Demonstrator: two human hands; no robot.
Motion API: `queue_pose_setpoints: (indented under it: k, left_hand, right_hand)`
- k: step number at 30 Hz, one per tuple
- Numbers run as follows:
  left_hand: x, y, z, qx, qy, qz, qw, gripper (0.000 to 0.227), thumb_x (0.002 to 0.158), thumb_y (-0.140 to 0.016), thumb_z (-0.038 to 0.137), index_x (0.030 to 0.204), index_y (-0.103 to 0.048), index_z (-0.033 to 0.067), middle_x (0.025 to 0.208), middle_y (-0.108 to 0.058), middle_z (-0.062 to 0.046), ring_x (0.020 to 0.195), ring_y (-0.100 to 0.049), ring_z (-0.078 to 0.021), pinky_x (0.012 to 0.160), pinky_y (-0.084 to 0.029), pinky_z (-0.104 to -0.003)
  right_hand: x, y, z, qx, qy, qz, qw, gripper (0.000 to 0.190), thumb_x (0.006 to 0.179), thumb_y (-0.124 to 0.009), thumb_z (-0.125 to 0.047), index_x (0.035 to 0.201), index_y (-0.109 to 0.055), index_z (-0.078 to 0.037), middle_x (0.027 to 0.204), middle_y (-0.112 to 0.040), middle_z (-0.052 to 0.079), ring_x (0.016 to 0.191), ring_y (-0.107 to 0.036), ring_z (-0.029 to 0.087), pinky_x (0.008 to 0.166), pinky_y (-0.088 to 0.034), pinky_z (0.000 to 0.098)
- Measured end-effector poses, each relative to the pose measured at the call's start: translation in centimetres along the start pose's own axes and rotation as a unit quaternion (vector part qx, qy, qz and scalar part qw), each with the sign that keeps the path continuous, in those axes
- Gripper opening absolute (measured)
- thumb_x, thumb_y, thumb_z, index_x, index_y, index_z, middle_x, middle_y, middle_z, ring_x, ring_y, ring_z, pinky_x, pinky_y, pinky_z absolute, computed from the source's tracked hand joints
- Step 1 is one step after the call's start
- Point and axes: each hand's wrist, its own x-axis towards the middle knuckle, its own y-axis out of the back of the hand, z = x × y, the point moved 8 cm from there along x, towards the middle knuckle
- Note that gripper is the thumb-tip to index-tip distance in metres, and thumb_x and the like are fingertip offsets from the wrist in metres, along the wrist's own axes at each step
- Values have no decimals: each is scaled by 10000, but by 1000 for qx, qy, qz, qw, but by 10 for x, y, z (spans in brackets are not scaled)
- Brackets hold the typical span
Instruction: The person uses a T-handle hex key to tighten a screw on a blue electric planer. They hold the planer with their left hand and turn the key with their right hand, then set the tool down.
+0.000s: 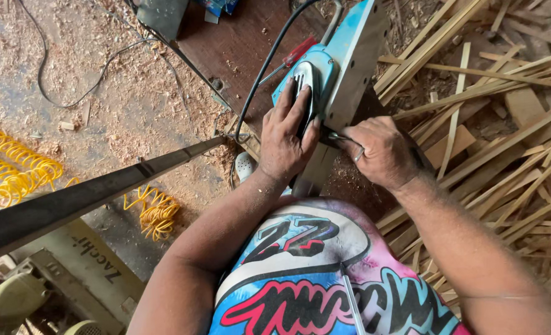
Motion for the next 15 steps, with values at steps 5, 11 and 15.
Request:
queue_pose_setpoints:
  k: [5, 11, 15]
  left_hand:
    - [-4, -3, -4, 6, 12, -6, 1000, 595, 981, -690, 310, 1532, -524, 158, 1642, -421, -175, 1384, -552, -360, 1177, -423, -456]
    - [-3, -2, -7, -7, -2, -16, 1000, 684, 952, -704, 340, 1571, -473, 162, 1668, -354, -229, 1524, -415, -400, 1234, -358, -499]
    - [0, -2, -8, -10, -22, -27, 999, 696, 946, -730, 353, 1561, -476, 148, 1652, -342, -259, 1508, -409, -444, 1227, -349, -519]
  right_hand:
    - [12, 5, -12, -23, 90, -52, 994, 157, 741, -726, 13, 876, -666, -41, 782, -645, 99, 825, -669, 308, 872, -512, 465]
    - [24, -12, -5, 14, 17, -115, 993, 90, 882, -649, 0, 816, -597, -34, 712, -589, 141, 646, -635, 339, 592, -525, 448]
    - [24, -10, 0, 58, -57, -70, 994, 102, 858, -669, -82, 817, -591, -31, 716, -599, 169, 631, -629, 367, 566, -501, 466]
